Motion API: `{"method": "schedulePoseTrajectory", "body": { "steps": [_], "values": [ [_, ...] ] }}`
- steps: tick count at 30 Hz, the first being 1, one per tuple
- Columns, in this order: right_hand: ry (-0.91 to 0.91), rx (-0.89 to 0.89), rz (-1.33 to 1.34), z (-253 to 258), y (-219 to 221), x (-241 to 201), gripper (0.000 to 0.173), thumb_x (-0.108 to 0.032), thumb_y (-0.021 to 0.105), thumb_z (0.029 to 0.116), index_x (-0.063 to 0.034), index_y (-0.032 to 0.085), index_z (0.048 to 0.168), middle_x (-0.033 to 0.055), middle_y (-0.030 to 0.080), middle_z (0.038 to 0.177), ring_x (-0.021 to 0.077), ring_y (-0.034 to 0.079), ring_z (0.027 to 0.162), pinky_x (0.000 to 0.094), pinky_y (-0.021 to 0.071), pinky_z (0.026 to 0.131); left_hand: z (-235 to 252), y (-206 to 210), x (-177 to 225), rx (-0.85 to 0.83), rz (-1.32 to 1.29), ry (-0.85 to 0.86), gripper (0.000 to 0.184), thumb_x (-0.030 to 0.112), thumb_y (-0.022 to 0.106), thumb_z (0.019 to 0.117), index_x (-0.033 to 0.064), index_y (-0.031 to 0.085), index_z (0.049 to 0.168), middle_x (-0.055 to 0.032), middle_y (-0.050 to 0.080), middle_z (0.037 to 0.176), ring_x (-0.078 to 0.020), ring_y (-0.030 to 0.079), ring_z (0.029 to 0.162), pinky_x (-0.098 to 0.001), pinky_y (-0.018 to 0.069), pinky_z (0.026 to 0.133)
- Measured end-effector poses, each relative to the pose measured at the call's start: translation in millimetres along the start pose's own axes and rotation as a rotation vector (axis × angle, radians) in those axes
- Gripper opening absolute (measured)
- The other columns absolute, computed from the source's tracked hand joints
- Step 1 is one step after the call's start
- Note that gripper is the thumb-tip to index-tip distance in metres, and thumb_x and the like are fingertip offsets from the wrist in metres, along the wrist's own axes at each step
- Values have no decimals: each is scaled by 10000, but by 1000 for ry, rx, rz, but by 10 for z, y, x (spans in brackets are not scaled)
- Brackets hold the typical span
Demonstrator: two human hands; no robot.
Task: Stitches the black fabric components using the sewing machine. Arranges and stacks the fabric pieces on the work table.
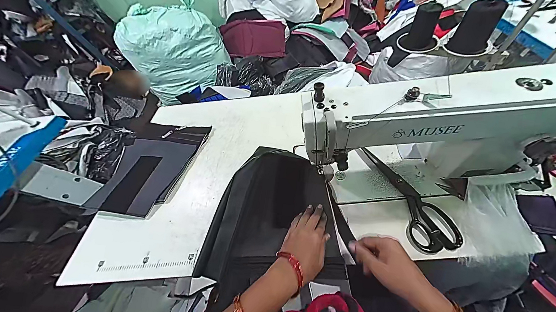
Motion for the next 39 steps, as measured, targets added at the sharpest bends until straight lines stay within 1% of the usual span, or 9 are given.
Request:
{"method": "schedulePoseTrajectory", "body": {
  "steps": [3,6,9,11,16,28,33,36,39],
  "values": [
    [186,-334,37,-360,90,160,361,-326,563,1052,-4,726,1051,84,684,810,148,621,682,351,517,680,-216,101,-37,-95,21,40,917,613,552,979,57,232,1634,-123,99,1733,-337,55,1601,-587,77,1262],
    [200,-260,191,-421,359,295,439,-236,642,1008,40,617,1348,178,723,1138,204,714,984,372,561,933,-251,151,-54,-148,77,47,1166,674,681,859,71,82,1657,-125,-34,1738,-338,-53,1601,-614,6,1251],
    [104,-79,399,-358,669,350,155,-129,679,962,27,678,955,10,655,774,-2,583,689,180,484,678,-251,145,-62,-159,118,53,1078,416,745,895,78,63,1658,-135,-48,1736,-341,-59,1600,-612,15,1249],
    [74,-73,433,-328,759,349,190,-144,675,959,-13,624,832,-61,542,660,-39,479,599,153,404,596,-261,132,-92,-148,127,59,1055,241,765,864,97,88,1661,-130,-29,1737,-341,-45,1601,-617,25,1247],
    [76,-108,432,-314,765,333,197,-166,680,964,-27,624,836,-60,559,658,-32,501,596,163,422,593,-277,75,17,-186,147,9,901,141,640,929,196,127,1668,-80,-13,1743,-359,-37,1599,-663,27,1229],
    [54,-100,419,-311,780,373,219,-188,683,966,-30,623,826,-58,546,657,-28,489,596,163,409,593,-262,77,94,-186,189,8,820,219,576,977,189,135,1667,-54,5,1745,-369,-11,1598,-675,62,1220],
    [59,-89,392,-355,718,285,165,-154,687,954,-14,674,867,-63,580,692,-45,508,634,155,435,634,-259,86,-22,-19,10,111,891,720,369,979,95,330,1613,-124,257,1696,-386,205,1567,-613,167,1236],
    [22,-87,308,-381,653,225,233,-203,678,965,-8,663,838,-26,576,694,-16,498,639,183,417,630,-142,-49,107,79,-148,15,823,608,449,1019,-11,392,1558,-198,495,1537,-360,447,1438,-495,347,1185],
    [-31,-87,221,-404,572,115,256,-217,646,981,-1,673,847,17,597,710,35,528,656,223,435,637,106,-228,367,-49,-74,-230,804,409,593,1000,-54,284,1580,-217,357,1597,-360,386,1460,-455,391,1162]
  ]
}}
Point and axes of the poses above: each hand's wrist, its own z-axis towards the middle knuckle, its own y-axis out of the palm, x = y × z, the point moved 1 cm from there along z, towards the middle knuckle
